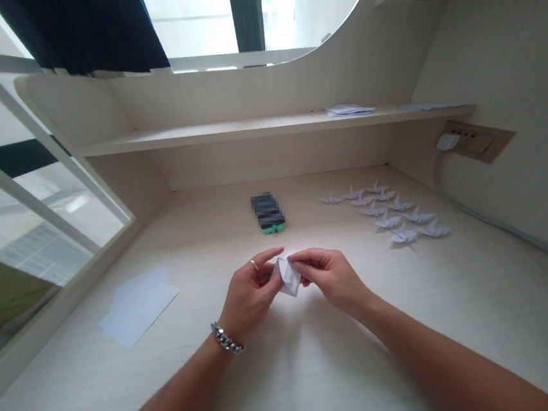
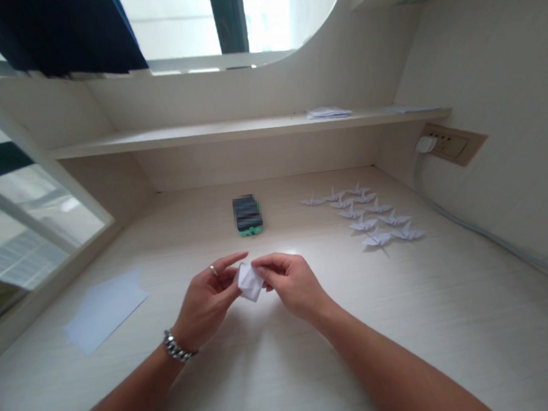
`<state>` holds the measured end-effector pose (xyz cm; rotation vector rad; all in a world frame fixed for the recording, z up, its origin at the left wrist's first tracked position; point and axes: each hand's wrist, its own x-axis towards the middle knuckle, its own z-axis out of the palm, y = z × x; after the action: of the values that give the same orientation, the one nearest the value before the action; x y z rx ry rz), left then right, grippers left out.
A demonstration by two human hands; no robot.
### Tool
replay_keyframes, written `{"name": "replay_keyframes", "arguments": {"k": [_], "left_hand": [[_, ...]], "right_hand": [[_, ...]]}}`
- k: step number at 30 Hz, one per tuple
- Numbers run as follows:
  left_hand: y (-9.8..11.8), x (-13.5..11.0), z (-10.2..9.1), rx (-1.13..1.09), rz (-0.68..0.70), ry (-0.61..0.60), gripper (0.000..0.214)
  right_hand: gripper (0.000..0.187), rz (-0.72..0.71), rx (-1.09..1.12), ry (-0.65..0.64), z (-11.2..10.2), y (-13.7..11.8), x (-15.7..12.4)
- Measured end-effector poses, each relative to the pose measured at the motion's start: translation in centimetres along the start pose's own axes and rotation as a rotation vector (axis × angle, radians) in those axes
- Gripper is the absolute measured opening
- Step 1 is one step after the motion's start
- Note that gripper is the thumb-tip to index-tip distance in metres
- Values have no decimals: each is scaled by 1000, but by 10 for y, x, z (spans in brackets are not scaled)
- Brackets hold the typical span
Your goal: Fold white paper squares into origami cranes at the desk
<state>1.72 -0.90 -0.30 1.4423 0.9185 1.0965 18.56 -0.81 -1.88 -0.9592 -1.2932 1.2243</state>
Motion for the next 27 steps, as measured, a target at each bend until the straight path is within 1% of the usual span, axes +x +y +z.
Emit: {"name": "replay_keyframes", "arguments": {"k": [3,6,9,12,17,22,24,27], "left_hand": [[-1,-1,0,41,1,-18,32],[0,-1,0,97,14,27,21],[1,-1,-1,97,21,64,16],[-1,-1,-1,73,49,55,18],[-4,-4,-1,168,93,20,18],[1,-4,1,200,71,111,15],[2,-4,2,200,67,147,16],[1,-4,5,176,54,166,20]], "right_hand": [[21,7,39,-26,0,0,0],[21,49,68,-38,-1,0,0],[23,103,80,-38,-1,-1,0],[27,136,91,-33,-1,-3,0],[32,180,130,-47,1,-5,0],[31,208,185,-80,1,-3,-1],[31,212,204,-92,1,-2,-1],[31,214,206,-90,1,-1,-2]]}}
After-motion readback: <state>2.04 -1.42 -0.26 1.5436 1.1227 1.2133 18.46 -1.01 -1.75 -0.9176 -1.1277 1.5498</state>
